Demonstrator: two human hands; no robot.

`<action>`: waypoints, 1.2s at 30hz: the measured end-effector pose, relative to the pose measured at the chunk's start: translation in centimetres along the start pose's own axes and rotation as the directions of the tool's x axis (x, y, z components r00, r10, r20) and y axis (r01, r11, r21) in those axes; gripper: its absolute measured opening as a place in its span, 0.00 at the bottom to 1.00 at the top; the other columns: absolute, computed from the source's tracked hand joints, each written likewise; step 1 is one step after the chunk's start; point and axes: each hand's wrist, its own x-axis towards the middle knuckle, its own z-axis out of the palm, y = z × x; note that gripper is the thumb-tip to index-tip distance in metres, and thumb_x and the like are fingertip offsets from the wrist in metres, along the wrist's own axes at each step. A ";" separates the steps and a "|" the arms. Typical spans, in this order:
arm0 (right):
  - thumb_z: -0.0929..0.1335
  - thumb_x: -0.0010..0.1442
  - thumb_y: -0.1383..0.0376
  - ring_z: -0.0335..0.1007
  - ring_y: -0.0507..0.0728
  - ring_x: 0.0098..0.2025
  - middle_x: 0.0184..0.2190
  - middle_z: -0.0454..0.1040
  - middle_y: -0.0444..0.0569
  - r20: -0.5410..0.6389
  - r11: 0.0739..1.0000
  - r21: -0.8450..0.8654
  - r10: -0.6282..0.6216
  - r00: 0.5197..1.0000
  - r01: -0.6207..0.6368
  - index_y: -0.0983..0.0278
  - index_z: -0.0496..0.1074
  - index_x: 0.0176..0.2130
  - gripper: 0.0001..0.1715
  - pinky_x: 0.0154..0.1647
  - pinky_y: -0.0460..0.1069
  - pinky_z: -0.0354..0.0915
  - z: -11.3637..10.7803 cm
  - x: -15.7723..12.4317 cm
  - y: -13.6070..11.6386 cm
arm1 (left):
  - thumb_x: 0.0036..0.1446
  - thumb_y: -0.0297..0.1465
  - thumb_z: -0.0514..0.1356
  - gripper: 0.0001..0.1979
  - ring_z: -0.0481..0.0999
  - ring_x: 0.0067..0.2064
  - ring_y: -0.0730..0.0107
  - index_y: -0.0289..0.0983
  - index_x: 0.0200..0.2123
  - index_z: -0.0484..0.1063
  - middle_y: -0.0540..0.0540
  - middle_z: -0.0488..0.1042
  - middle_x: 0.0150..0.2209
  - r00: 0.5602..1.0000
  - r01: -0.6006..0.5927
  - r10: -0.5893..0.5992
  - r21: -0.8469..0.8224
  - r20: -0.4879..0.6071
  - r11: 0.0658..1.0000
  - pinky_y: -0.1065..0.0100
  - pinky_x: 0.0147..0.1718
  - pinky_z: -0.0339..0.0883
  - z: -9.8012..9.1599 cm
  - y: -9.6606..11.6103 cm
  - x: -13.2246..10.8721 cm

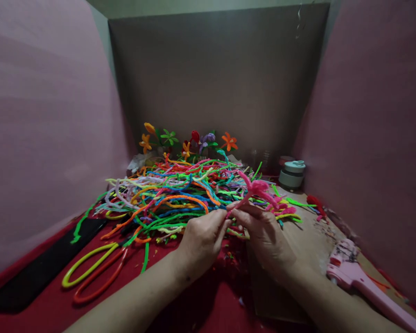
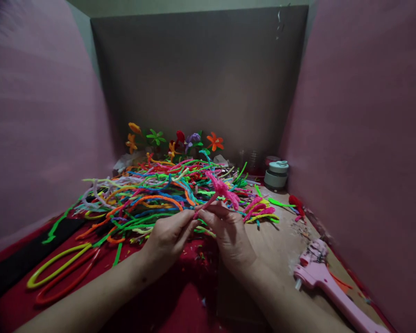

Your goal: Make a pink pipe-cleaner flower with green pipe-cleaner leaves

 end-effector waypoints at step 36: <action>0.68 0.53 0.59 0.65 0.53 0.21 0.19 0.70 0.43 0.124 0.988 0.126 0.073 0.990 -0.089 0.62 0.74 0.32 0.09 0.25 0.50 0.63 0.9 -0.1 0.0 | 0.50 0.36 0.61 0.15 0.51 0.14 0.85 0.34 0.40 0.72 0.56 0.61 0.15 0.800 0.565 -0.347 -0.810 0.490 0.156 0.78 0.15 0.42 -0.2 0.5 1.1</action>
